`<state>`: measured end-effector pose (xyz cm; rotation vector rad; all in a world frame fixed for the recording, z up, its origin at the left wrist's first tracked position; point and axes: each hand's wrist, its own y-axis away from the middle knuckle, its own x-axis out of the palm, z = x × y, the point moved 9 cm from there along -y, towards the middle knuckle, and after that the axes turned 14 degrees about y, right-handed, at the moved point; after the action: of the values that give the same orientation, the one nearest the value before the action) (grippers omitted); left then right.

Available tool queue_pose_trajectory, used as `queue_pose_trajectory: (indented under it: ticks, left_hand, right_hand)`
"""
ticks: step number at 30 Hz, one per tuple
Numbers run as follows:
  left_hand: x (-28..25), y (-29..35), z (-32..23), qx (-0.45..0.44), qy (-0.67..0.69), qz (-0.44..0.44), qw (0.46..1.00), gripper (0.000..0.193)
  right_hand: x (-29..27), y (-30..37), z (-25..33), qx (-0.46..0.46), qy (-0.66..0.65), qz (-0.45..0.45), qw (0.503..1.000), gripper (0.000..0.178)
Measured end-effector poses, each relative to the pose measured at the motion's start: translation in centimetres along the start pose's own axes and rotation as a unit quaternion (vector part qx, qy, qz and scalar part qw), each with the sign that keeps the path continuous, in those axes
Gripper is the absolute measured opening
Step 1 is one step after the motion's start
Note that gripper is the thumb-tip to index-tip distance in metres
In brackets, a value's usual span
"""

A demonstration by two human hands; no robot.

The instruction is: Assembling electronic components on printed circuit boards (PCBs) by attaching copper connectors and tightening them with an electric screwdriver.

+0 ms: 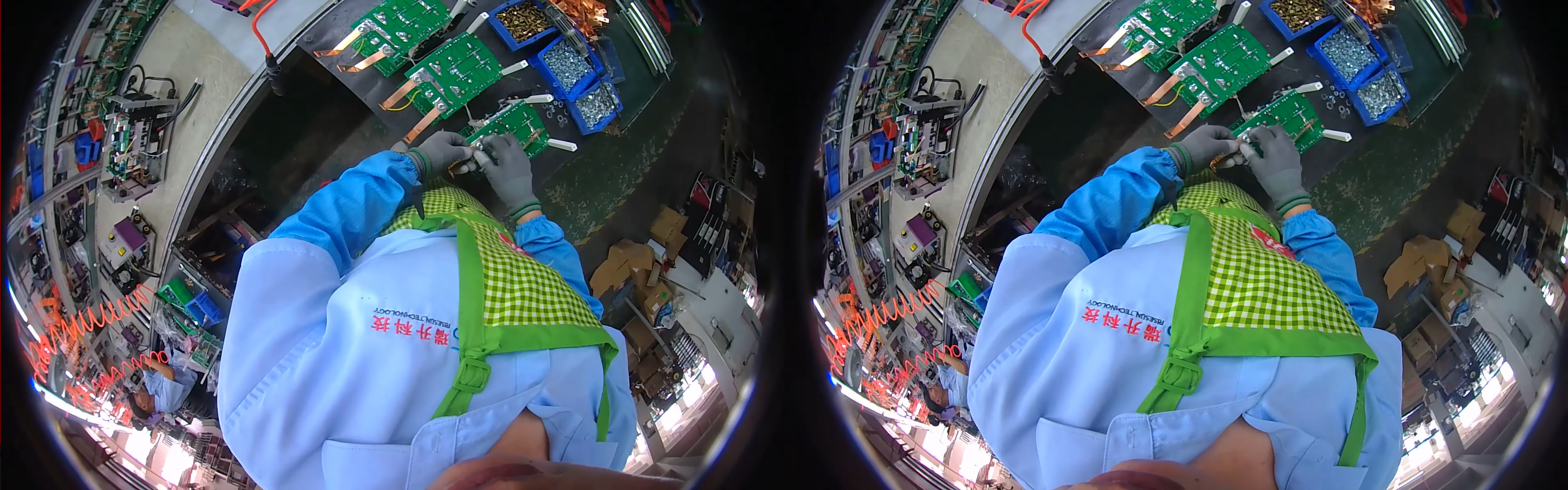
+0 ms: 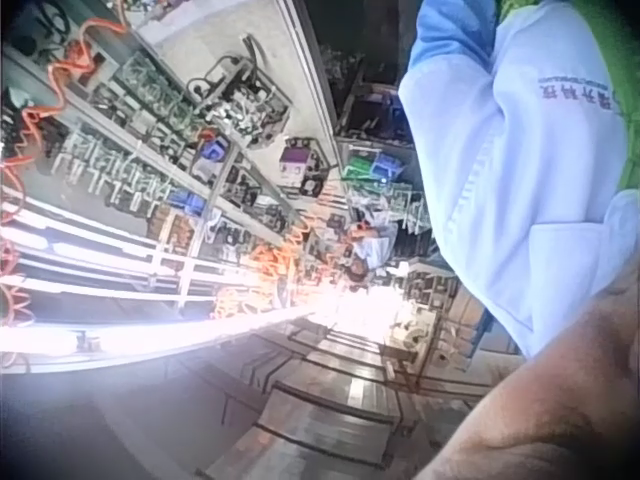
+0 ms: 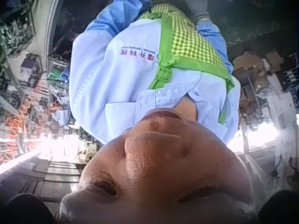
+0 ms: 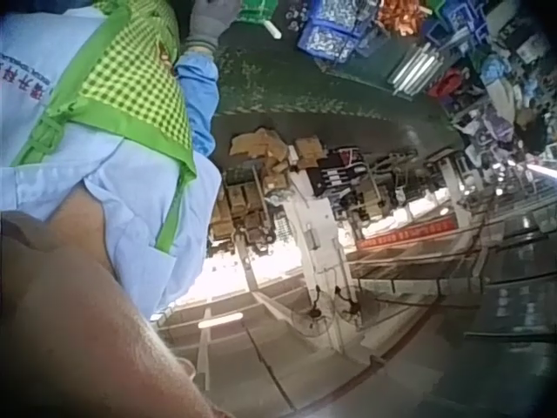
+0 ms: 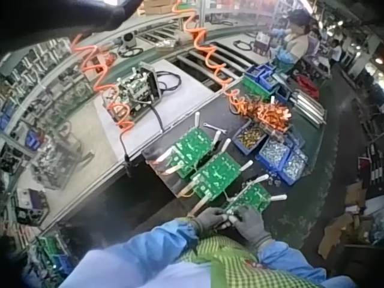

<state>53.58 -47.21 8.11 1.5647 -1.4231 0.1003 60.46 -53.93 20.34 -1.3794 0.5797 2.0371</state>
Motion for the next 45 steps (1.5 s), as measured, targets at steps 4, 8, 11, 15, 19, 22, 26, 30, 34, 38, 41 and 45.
queue_pose_trajectory:
  ticks: [4, 8, 11, 15, 19, 22, 26, 30, 34, 38, 41, 45]
  left_hand:
    - [-0.2, -0.5, -0.8, -0.018, -0.101, -0.001, 0.995, 0.016]
    - [0.1, 0.1, -1.0, -0.015, -0.131, -0.037, 0.991, 0.016]
    - [-0.2, 0.0, -0.5, -0.025, -0.116, -0.041, 0.992, 0.016]
    - [-0.3, -0.4, -0.2, -0.018, -0.066, -0.023, 0.997, 0.017]
    - [0.2, 0.0, -1.1, 0.001, -0.134, -0.019, 0.991, 0.016]
    - [-0.1, -0.2, -0.8, -0.013, -0.124, -0.028, 0.992, 0.015]
    - [0.0, -0.1, -0.8, -0.015, -0.114, -0.029, 0.993, 0.015]
    - [-0.1, -0.2, -0.7, -0.011, -0.119, -0.027, 0.992, 0.015]
    - [0.1, -0.1, -0.5, -0.009, -0.104, -0.004, 0.994, 0.015]
    - [0.3, 0.1, -0.5, -0.003, -0.074, 0.029, 0.997, 0.016]
    - [0.1, 0.2, -0.4, 0.001, -0.060, -0.009, 0.998, 0.014]
    - [-0.2, -0.1, 0.0, -0.009, -0.044, -0.019, 0.999, 0.011]
  right_hand:
    - [0.8, 0.0, -0.2, 0.012, 0.033, -0.003, 0.999, 0.018]
    - [1.4, 0.1, -0.2, -0.003, 0.057, -0.002, 0.998, 0.015]
    - [1.6, 0.1, 0.2, -0.036, 0.030, -0.023, 0.999, 0.013]
    - [1.3, 0.2, 0.4, -0.073, 0.008, -0.037, 0.997, 0.013]
    - [0.7, 0.1, 0.6, -0.093, -0.022, -0.038, 0.995, 0.012]
    - [1.4, -0.1, 0.3, -0.068, -0.013, -0.013, 0.997, 0.013]
    - [1.5, -0.1, 0.2, -0.043, 0.003, -0.006, 0.999, 0.012]
    - [1.5, -0.3, -0.1, -0.029, 0.016, -0.014, 0.999, 0.015]
    - [2.1, -0.6, -1.1, 0.051, 0.005, 0.062, 0.997, 0.021]
    - [0.6, -0.6, -0.2, 0.045, -0.043, -0.002, 0.998, 0.023]
    - [1.7, -0.5, -0.8, 0.056, -0.118, 0.076, 0.988, 0.023]
    - [0.5, -0.2, 0.2, -0.102, -0.018, -0.041, 0.994, 0.018]
